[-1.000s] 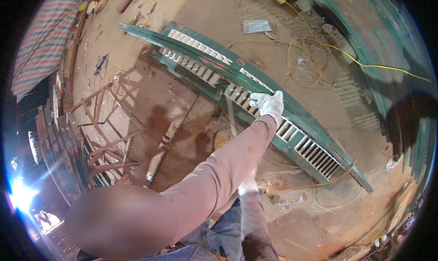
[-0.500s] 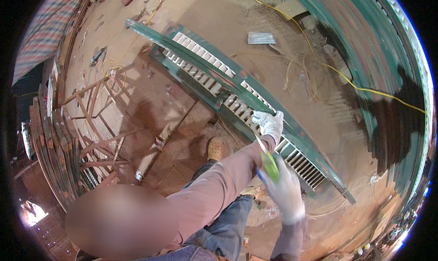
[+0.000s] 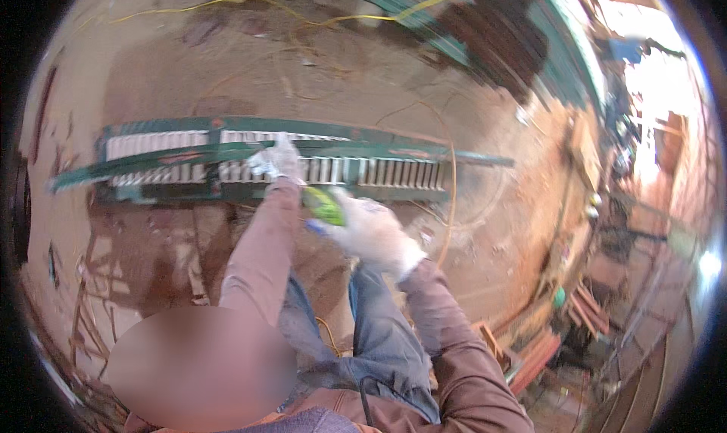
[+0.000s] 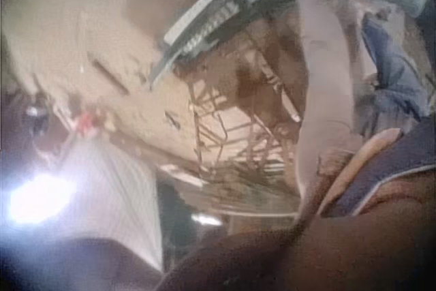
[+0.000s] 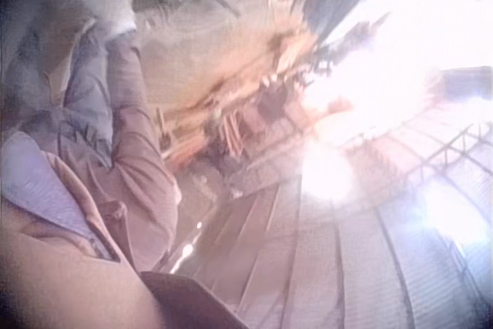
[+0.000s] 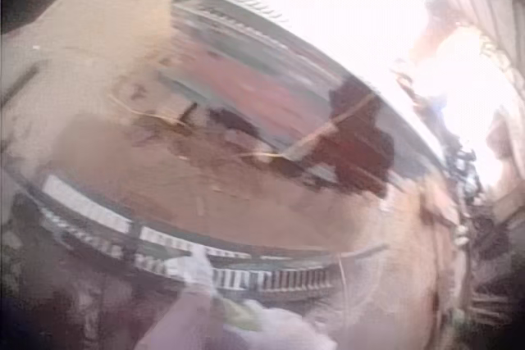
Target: The person paints wooden louvered shutters using a brush and a small container of reddish-brown paint. They repeatedly dip the brush, apply paint to the slats and frames, and reposition the shutters to access different sections.
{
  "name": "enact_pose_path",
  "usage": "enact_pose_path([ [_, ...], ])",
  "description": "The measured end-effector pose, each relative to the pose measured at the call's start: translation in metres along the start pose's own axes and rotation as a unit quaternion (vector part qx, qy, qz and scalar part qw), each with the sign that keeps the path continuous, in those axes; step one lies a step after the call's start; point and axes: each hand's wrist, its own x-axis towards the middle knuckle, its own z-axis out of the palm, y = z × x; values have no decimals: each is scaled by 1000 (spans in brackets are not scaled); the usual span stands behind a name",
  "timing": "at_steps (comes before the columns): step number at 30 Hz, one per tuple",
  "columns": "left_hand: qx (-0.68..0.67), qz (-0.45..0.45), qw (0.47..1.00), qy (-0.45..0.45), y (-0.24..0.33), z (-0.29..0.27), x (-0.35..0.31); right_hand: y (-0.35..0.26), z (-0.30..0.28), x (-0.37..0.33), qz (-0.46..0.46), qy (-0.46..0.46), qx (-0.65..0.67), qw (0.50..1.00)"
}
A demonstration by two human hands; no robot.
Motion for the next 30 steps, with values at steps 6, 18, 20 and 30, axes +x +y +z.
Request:
enact_pose_path([
  [6,15,-71,997,-24,-2,19,-31,241,-28,-183,405,107,230,878],
  [18,-11,-32,998,-55,-16,18,-34,571,28,-278,623,204,-138,743],
  [20,-93,-104,990,22,-30,-3,-33,493,13,-179,528,128,-82,835],
  [30,-442,-181,876,59,-71,-4,-54,333,59,44,-92,30,-258,961],
])
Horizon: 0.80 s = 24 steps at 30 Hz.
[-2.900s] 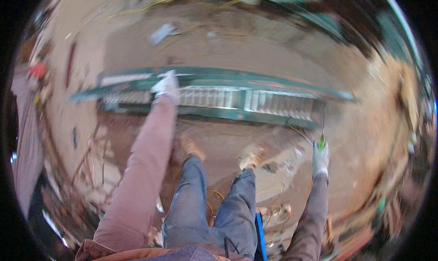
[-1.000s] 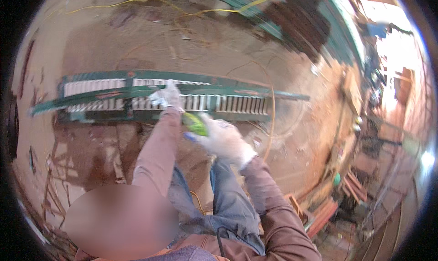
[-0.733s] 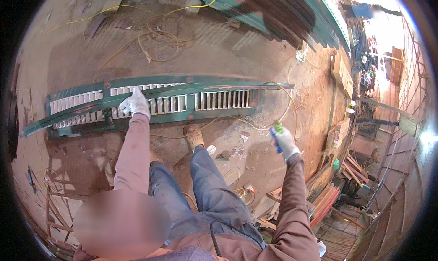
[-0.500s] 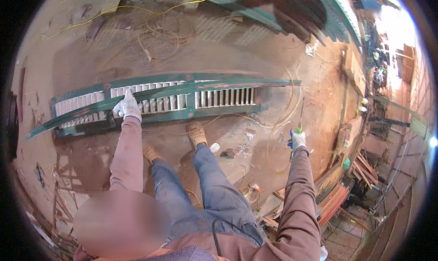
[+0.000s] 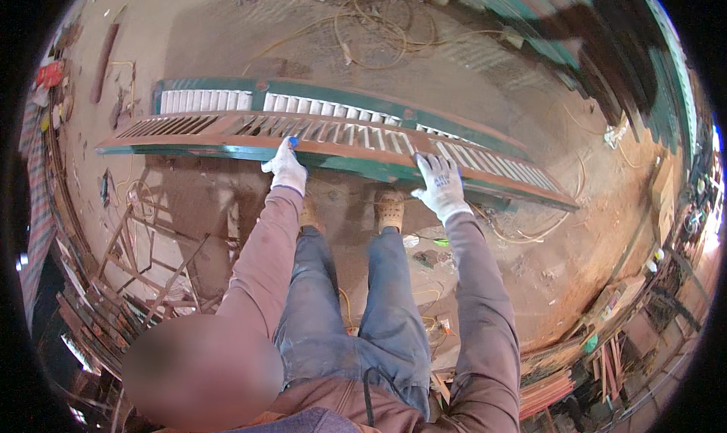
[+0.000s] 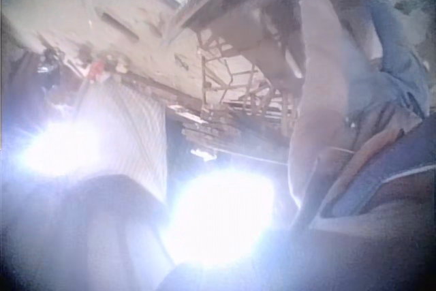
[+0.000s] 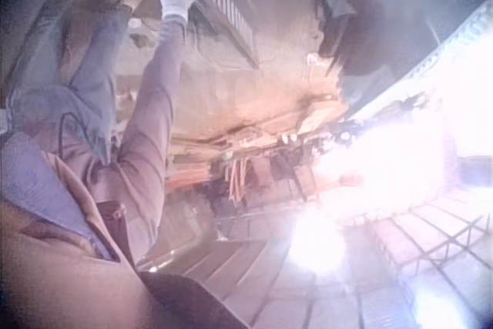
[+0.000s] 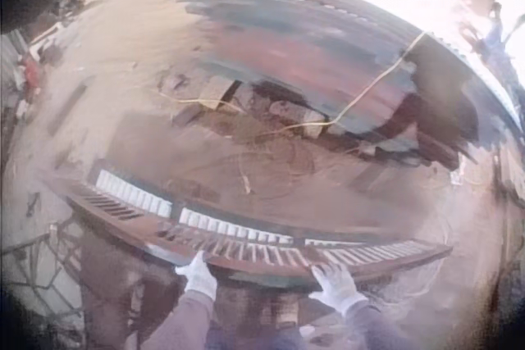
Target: The person paints wooden louvered shutters using a brush and a small container of reddish-brown paint. They repeatedly dip the brush, apply paint to the slats and frames, and reposition the shutters to access different sections.
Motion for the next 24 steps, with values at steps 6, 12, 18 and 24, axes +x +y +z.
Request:
enact_pose_path([
  [6,-148,-107,977,-107,-32,-54,43,-15,36,27,8,-131,-20,991],
  [12,-180,-264,942,-105,-45,-72,50,-26,61,26,38,-186,63,980],
  [18,-239,-216,942,-95,-62,-79,41,-12,68,64,107,-303,269,908],
  [24,-223,-148,961,-75,-60,-95,37,-30,94,118,292,-184,450,824],
])
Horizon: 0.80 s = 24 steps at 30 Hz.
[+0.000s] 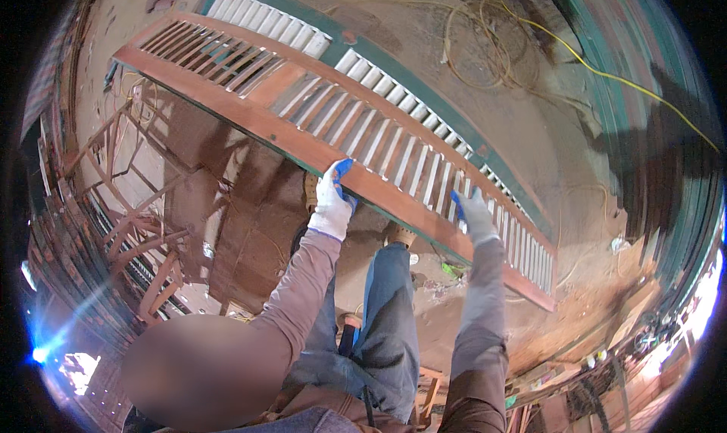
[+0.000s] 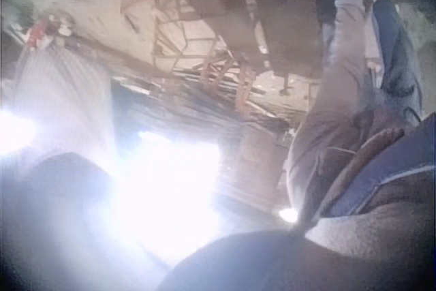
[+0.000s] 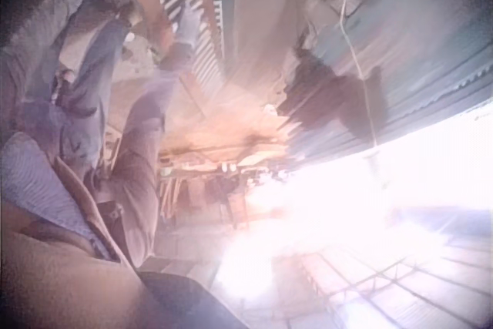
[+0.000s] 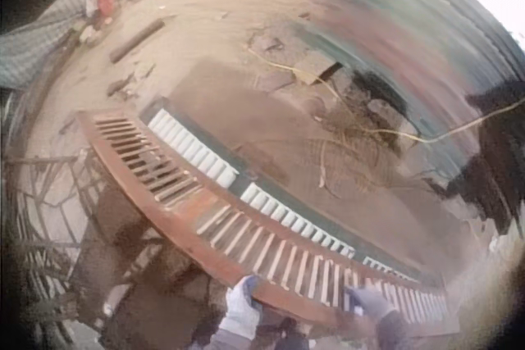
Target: The person paints wooden louvered shutters using a brush and a small container of reddish-brown paint. They repeatedly dip the brush, apply paint to the slats and frames, and reposition the shutters to access different sections.
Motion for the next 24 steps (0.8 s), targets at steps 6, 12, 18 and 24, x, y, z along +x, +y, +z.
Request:
enact_pose_path([
  [6,-50,64,997,-15,-10,-21,8,0,67,59,6,146,-388,910],
  [12,-39,19,995,-92,-1,9,-23,29,46,53,-20,123,-520,845],
  [18,129,98,986,-24,7,18,-69,69,18,34,-132,41,-573,808],
  [24,142,58,988,-6,7,-29,-146,139,27,-85,-116,53,-562,817],
])
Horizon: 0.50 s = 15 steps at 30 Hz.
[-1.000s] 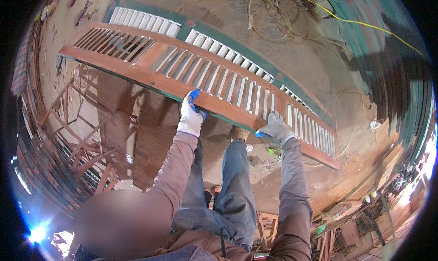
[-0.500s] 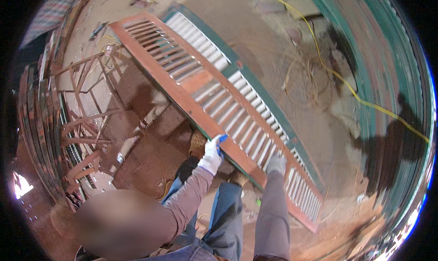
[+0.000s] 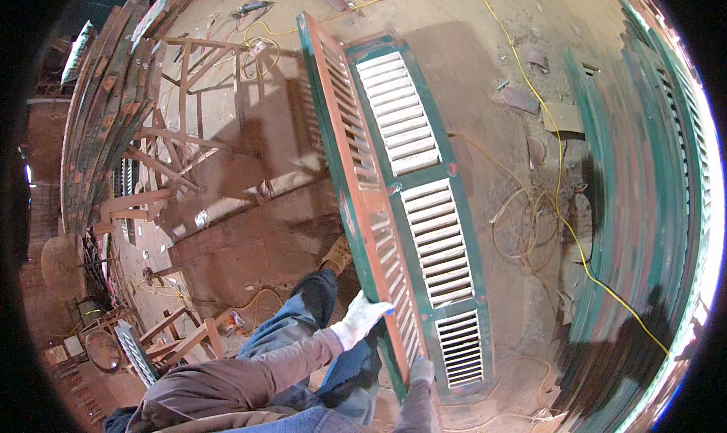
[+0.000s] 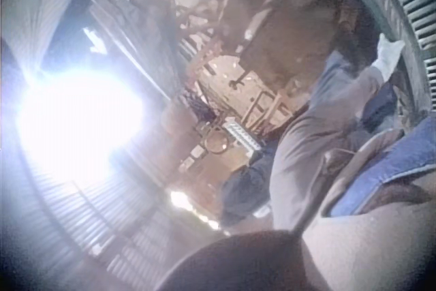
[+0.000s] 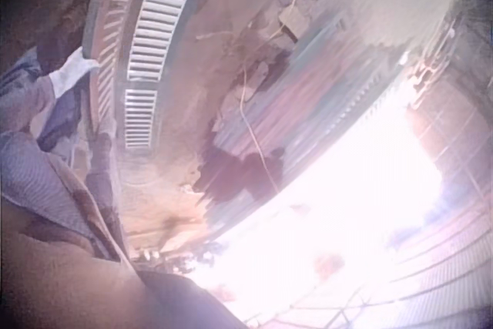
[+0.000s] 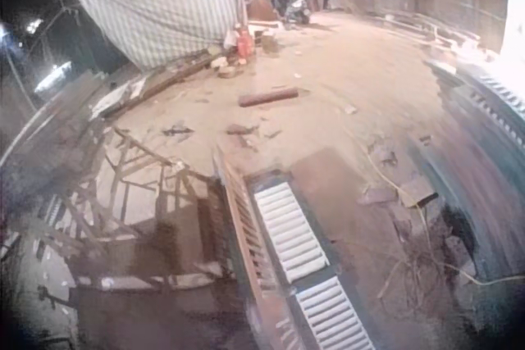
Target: The person paints wooden louvered shutters using a brush and a small container of reddish-brown paint. They repeatedly dip the brush, apply paint to the slats and frames, and reposition the shutters to access different sections.
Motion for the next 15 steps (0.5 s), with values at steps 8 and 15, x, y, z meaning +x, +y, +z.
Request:
enact_pose_path([
  [8,169,-51,984,37,32,-47,-163,-10,-129,-187,-29,-74,-142,987],
  [15,397,-2,904,-158,83,-72,-277,-41,-13,-90,85,-228,737,630],
])
